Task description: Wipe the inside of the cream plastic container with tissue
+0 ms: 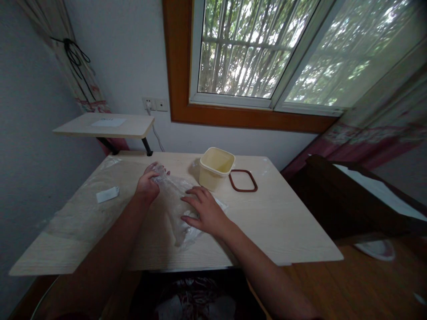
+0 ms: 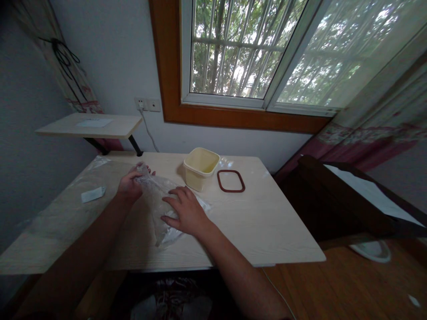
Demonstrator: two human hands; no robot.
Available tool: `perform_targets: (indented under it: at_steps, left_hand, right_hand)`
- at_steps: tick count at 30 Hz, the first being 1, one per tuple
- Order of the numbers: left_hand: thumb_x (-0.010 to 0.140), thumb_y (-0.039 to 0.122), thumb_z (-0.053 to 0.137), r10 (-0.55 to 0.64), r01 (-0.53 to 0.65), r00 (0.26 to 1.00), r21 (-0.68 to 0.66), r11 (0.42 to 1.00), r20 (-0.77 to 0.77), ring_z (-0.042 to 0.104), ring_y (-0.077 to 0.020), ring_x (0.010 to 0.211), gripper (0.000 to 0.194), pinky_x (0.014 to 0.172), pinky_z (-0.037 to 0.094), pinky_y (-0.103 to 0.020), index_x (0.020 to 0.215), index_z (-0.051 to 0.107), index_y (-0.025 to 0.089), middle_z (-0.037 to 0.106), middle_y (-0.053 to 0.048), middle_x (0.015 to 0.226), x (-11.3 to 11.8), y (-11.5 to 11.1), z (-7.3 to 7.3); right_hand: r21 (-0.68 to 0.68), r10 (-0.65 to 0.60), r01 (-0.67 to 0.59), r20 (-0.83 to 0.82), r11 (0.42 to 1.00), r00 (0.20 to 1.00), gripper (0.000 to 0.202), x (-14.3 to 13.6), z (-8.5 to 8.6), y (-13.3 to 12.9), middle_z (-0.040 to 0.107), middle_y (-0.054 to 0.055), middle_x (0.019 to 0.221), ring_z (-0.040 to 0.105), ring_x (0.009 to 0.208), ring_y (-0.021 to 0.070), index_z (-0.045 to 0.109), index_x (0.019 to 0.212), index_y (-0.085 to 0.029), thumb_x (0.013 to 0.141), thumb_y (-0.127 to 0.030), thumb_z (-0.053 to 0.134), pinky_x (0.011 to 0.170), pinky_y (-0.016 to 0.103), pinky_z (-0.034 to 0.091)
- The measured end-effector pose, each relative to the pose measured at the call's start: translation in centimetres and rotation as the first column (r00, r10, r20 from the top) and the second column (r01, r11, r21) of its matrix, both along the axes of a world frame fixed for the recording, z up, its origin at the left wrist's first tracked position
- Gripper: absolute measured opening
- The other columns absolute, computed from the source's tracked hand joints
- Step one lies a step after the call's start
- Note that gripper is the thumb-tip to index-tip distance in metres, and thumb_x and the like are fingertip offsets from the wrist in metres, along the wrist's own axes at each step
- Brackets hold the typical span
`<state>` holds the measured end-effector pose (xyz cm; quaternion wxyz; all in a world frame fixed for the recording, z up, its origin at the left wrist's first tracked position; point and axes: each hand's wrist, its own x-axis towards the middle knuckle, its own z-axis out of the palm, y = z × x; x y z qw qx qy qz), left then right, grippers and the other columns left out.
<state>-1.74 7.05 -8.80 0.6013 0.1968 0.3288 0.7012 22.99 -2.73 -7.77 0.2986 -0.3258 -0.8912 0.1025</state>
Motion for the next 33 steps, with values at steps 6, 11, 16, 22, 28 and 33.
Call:
perform_targets:
  at_steps: [6, 11, 16, 22, 28, 33]
  left_hand:
    - [0.056, -0.008, 0.053, 0.085, -0.085, 0.995, -0.002, 0.996, -0.051, 0.068, -0.0139, 0.086, 0.052, 0.099, 0.056, -0.039, 0.099, 0.063, 0.02, 0.068, -0.002, 0.091, -0.5, 0.7, -0.9]
    - [0.055, -0.011, 0.051, 0.201, -0.199, 0.977, 0.042, 0.979, -0.065, 0.067, -0.0124, 0.085, 0.051, 0.099, 0.055, -0.037, 0.094, 0.064, 0.019, 0.067, -0.002, 0.086, -2.0, 1.8, -1.3]
    - [0.063, -0.004, 0.06, 0.341, -0.329, 0.915, 0.088, 0.94, -0.217, 0.067, -0.0129, 0.09, 0.037, 0.088, 0.054, -0.025, 0.092, 0.065, 0.019, 0.068, -0.004, 0.095, -3.5, 2.3, -1.0]
    - [0.069, 0.002, 0.062, 0.487, -0.185, 0.581, 0.476, 0.86, -0.652, 0.053, -0.024, 0.125, 0.039, 0.113, 0.041, -0.038, 0.098, 0.074, 0.025, 0.065, -0.006, 0.118, -3.1, -0.8, 1.6]
    - [0.082, 0.018, 0.065, 0.327, 0.487, 0.081, 0.323, 0.811, -0.942, 0.059, -0.0294, 0.114, 0.027, 0.113, 0.038, -0.05, 0.104, 0.077, 0.027, 0.071, -0.009, 0.111, -1.2, -2.5, 1.3]
    - [0.075, 0.049, 0.08, 0.222, 0.684, -0.104, 0.092, 0.724, -0.97, 0.043, -0.0354, 0.142, 0.067, 0.119, 0.029, -0.052, 0.136, 0.062, 0.028, 0.049, -0.014, 0.154, -0.7, -2.2, -1.5]
  right_hand:
    - [-0.004, 0.145, -0.148, 0.212, 0.989, 0.966, 0.033, 0.1, -0.9, 0.4, 0.061, 0.007, 0.134, 0.036, 0.142, 0.0355, 0.069, 0.109, -0.025, 0.077, -0.028, 0.077, 0.122, 0.062, 0.017]
    - [-0.03, 0.138, -0.135, 0.237, 0.99, 0.962, 0.037, 1.0, -1.3, 1.0, 0.061, 0.009, 0.135, 0.045, 0.137, 0.0311, 0.066, 0.11, -0.024, 0.075, -0.015, 0.07, 0.121, 0.058, 0.022]
    - [-0.043, 0.129, -0.122, 0.23, 0.992, 0.965, 0.035, 1.6, -1.4, 1.5, 0.062, 0.01, 0.133, 0.051, 0.131, 0.029, 0.066, 0.109, -0.022, 0.075, -0.011, 0.065, 0.12, 0.058, 0.025]
    - [-0.046, 0.138, -0.131, 0.204, 0.99, 0.969, 0.036, 1.9, -1.8, 1.8, 0.063, 0.01, 0.132, 0.053, 0.129, 0.0284, 0.067, 0.109, -0.022, 0.075, -0.01, 0.063, 0.119, 0.056, 0.026]
    - [-0.062, 0.159, -0.151, 0.173, 0.987, 0.972, 0.038, 2.3, -1.9, 2.0, 0.065, 0.01, 0.13, 0.057, 0.124, 0.0273, 0.068, 0.108, -0.022, 0.072, -0.01, 0.062, 0.118, 0.055, 0.026]
    - [-0.093, 0.212, -0.199, 0.164, 0.976, 0.963, 0.036, 2.8, -1.8, 2.2, 0.07, 0.009, 0.115, 0.062, 0.11, 0.0251, 0.069, 0.105, -0.021, 0.071, -0.011, 0.062, 0.106, 0.045, 0.042]
